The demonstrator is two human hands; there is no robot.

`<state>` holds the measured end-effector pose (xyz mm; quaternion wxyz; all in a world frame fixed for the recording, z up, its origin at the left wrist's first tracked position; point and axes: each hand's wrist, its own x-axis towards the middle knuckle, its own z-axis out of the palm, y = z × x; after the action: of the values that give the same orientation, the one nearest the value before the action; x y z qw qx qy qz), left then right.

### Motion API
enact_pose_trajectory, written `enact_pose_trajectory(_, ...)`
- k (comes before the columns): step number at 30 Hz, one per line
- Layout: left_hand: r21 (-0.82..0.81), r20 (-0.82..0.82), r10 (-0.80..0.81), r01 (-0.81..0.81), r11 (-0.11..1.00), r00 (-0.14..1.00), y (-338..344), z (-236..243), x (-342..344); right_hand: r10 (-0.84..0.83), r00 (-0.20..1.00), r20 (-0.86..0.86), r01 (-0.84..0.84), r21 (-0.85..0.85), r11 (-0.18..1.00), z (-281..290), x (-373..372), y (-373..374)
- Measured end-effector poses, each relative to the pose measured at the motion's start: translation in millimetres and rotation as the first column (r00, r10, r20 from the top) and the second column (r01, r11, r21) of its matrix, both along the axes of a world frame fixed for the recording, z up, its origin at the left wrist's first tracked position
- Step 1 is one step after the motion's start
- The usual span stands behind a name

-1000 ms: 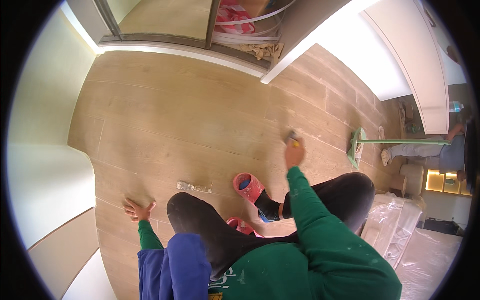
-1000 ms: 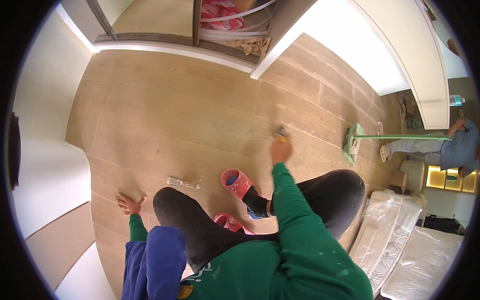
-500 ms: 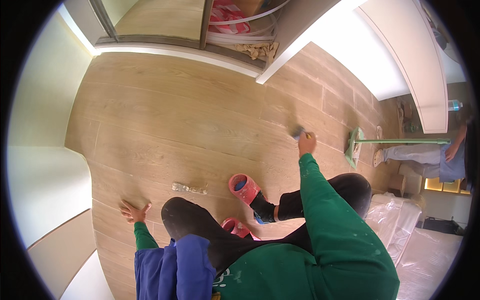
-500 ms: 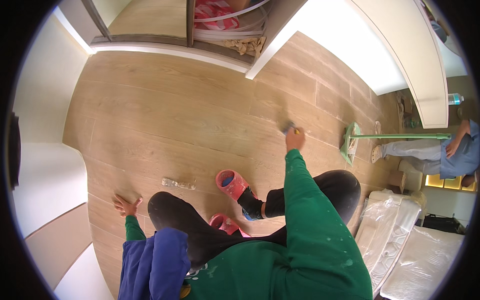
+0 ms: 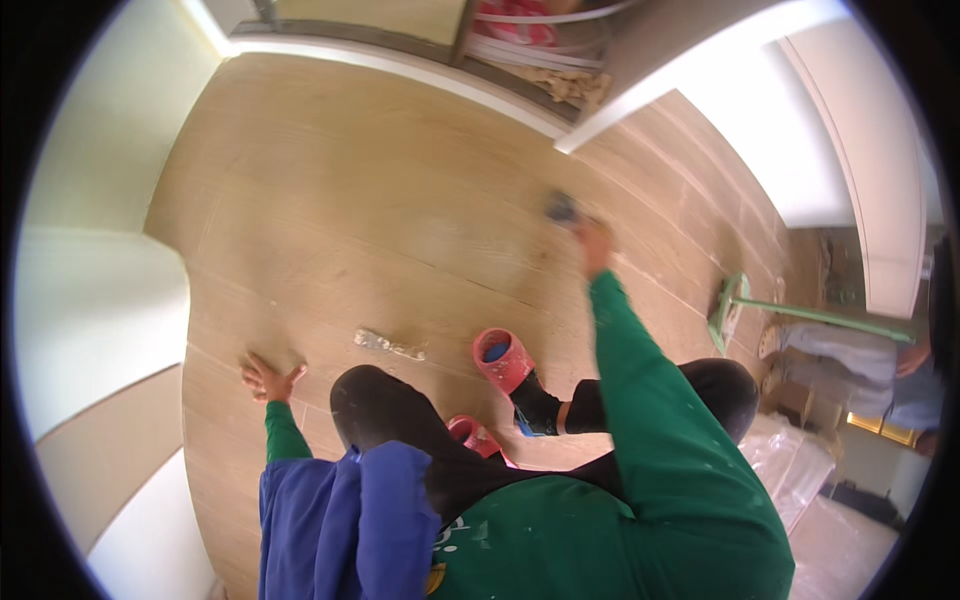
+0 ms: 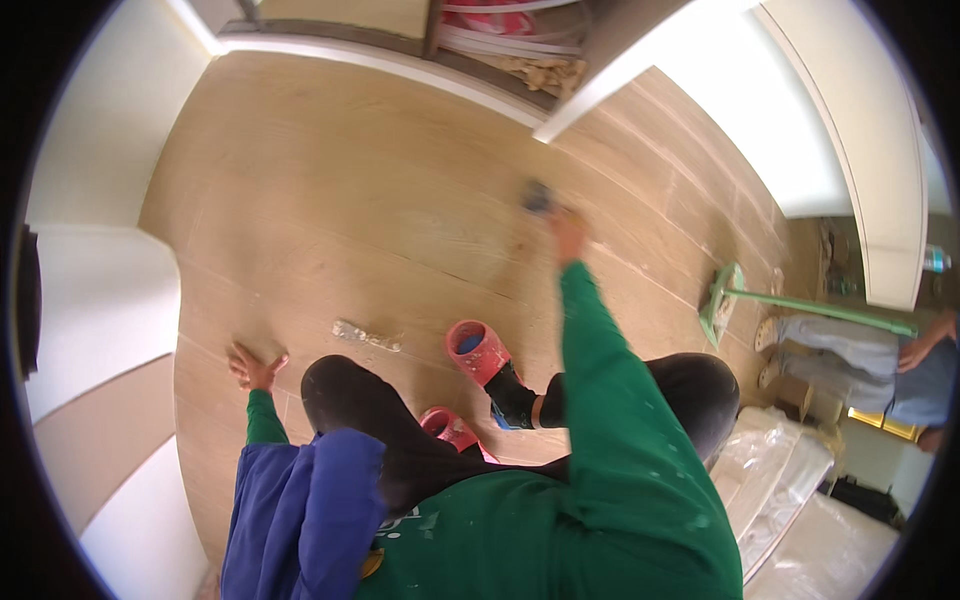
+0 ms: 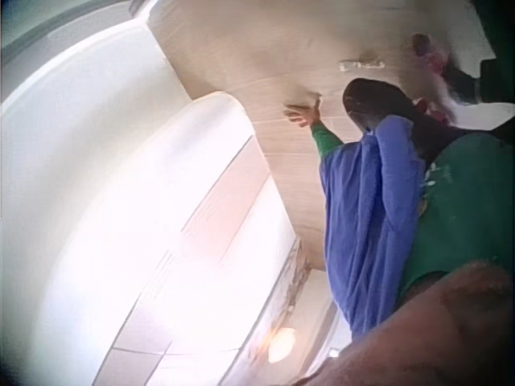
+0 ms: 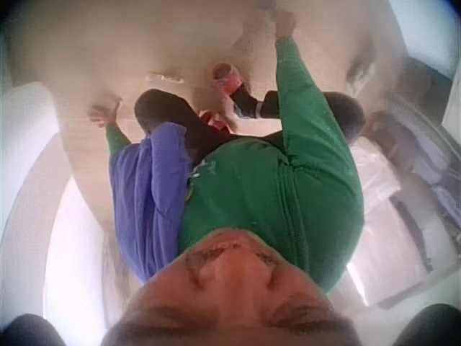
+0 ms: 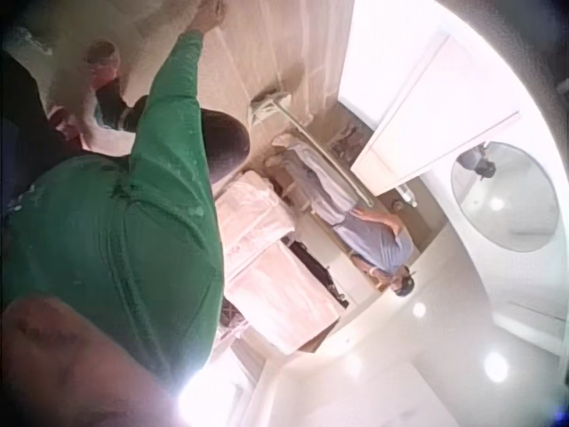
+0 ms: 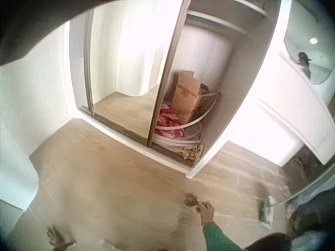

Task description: The person applies filler to the seams between floor tiles using a putty knife, brushes over the seams with a paintbrush, and wipes the area with a cloth.

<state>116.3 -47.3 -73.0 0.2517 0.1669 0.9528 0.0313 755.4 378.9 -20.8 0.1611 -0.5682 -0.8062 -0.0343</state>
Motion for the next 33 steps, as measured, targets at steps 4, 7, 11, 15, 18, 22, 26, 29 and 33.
enact_pose_trajectory(4,-0.034,-0.002,-0.003,0.002,0.999,1.0,-9,12,-6,-0.705,0.396,-0.588,0.511,-0.497,0.702,40,83,-41)
enact_pose_trajectory(7,-0.024,0.01,0.015,-0.015,1.0,1.0,-8,17,-3,-0.395,0.787,-0.474,0.287,-0.287,0.914,69,-36,-10)
enact_pose_trajectory(11,-0.018,-0.003,0.001,-0.001,1.0,1.0,-9,15,-6,-0.124,0.734,-0.668,-0.285,-0.469,0.836,109,-183,19)
enact_pose_trajectory(15,0.006,0.037,-0.019,0.019,1.0,0.999,7,13,8,-0.483,0.682,-0.549,-0.099,-0.723,0.683,87,-76,33)
enact_pose_trajectory(18,-0.007,0.034,0.013,-0.013,1.0,0.999,-6,13,4,-0.686,0.554,-0.471,0.276,-0.674,0.685,92,50,-17)
enact_pose_trajectory(22,-0.07,0.023,0.021,-0.02,0.997,1.0,-18,19,-8,-0.496,0.868,0.026,0.488,-0.233,0.841,114,-37,-13)
enact_pose_trajectory(26,-0.033,0.054,-0.064,0.065,0.997,0.997,26,21,1,0.063,0.885,-0.461,-0.231,-0.317,0.92,140,-190,-2)
enact_pose_trajectory(29,-0.021,-0.16,-0.167,0.166,0.986,0.973,-42,-7,-59,0.3,0.76,-0.576,-0.585,-0.406,0.703,144,-365,-30)
enact_pose_trajectory(33,-0.045,-0.022,-0.032,0.031,0.999,0.999,-20,-28,-10,0.226,0.902,-0.368,-0.369,-0.383,0.847,95,-375,-77)
